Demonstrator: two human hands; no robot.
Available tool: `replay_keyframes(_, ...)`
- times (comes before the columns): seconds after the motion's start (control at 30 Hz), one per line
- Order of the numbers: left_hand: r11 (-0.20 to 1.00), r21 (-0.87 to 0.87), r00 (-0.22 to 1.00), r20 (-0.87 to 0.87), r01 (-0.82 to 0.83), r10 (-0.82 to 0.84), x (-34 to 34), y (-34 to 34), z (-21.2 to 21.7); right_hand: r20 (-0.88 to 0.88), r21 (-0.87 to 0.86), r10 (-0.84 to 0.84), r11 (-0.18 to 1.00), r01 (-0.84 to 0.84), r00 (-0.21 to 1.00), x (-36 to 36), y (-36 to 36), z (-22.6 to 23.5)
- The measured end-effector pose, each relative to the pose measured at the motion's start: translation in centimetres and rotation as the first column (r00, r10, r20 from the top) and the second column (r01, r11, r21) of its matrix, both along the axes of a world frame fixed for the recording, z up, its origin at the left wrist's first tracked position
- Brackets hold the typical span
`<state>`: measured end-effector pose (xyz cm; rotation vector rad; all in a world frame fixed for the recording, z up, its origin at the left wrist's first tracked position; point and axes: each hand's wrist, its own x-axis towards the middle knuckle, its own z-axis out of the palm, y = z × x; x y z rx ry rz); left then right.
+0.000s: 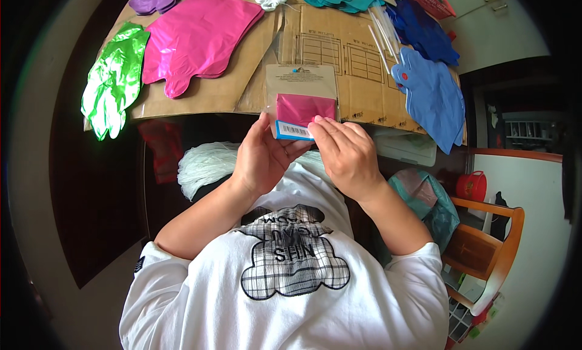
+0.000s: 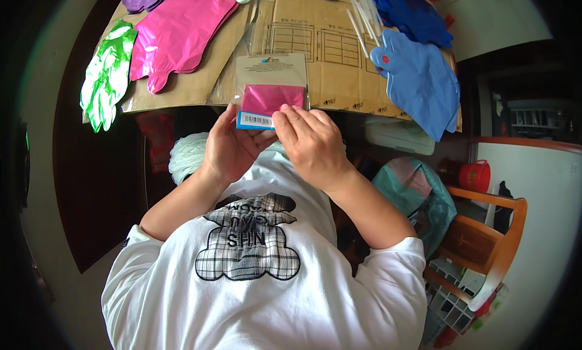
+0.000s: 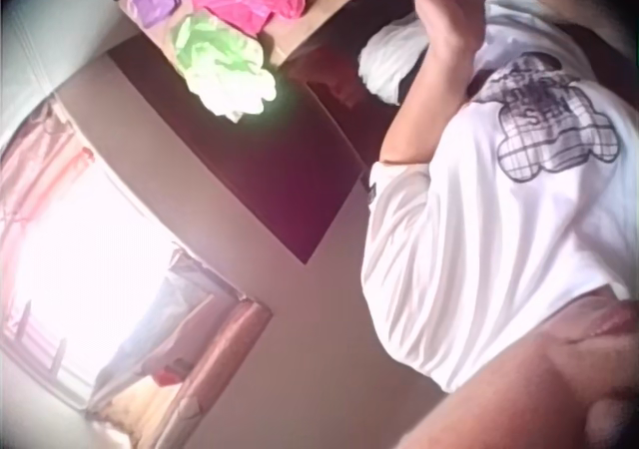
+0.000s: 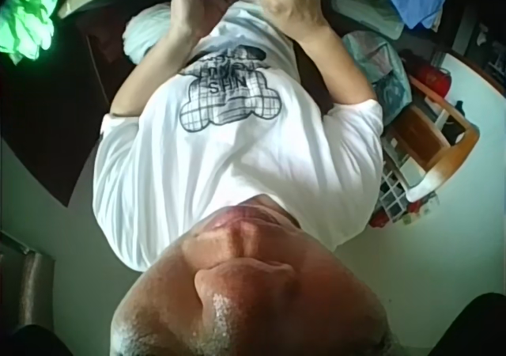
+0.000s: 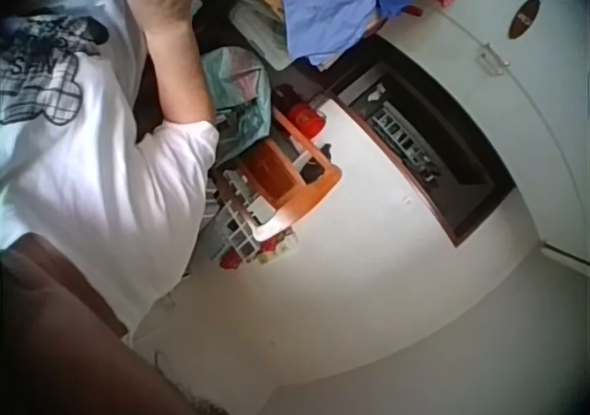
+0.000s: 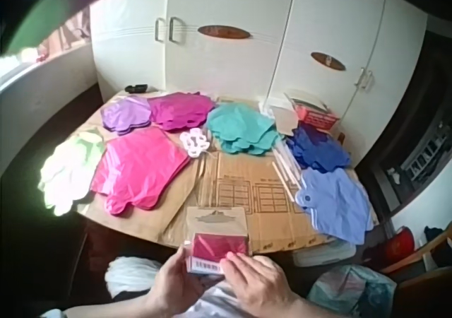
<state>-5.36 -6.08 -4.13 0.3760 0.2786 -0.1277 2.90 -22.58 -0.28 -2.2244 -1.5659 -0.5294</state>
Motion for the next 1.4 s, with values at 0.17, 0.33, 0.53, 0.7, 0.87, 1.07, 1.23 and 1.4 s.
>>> replay_keyframes(0.17,0.986,0.134,0.993,-0.041,-0.1,0.107,0.2,-1.0,0.0,-0.194,0.016,-0.018,1.0,0.022,0.981,0.4,0.3,0.9)
replay_keyframes(0.33,0.964,0.225,0.986,-0.047,-0.143,0.157,0.8,-1.5,0.2,-0.067,-0.068,0.024,0.997,-0.029,0.997,0.8,0.7,1.3)
replay_keyframes(0.53,0.949,0.274,0.987,-0.002,-0.154,0.161,0.7,-1.5,-0.7,0.055,-0.116,0.094,0.989,-0.088,0.994,1.4,1.0,1.0)
replay_keyframes(0.7,0.938,0.297,0.984,0.041,-0.177,0.173,0.5,-1.9,-1.4,0.138,-0.129,0.153,0.982,-0.135,0.979,2.5,1.6,0.3)
replay_keyframes(0.87,0.932,0.32,0.985,0.05,-0.17,0.163,0.3,-1.6,-1.4,0.133,-0.121,0.178,0.979,-0.162,0.975,2.7,2.2,0.4)
replay_keyframes(1.07,0.928,0.325,0.983,0.055,-0.183,0.174,0.0,-1.7,-1.9,0.165,-0.244,0.195,0.958,-0.152,0.967,2.7,2.5,1.4)
replay_keyframes(1.23,0.942,0.278,0.982,0.056,-0.188,0.179,0.1,-1.8,-2.4,0.194,-0.246,0.165,0.962,-0.114,0.967,2.7,3.3,1.2)
replay_keyframes(1.4,0.956,0.226,0.982,0.07,-0.185,0.174,0.0,-1.5,-2.2,0.211,-0.181,0.084,0.982,-0.046,0.974,2.1,3.6,0.3)
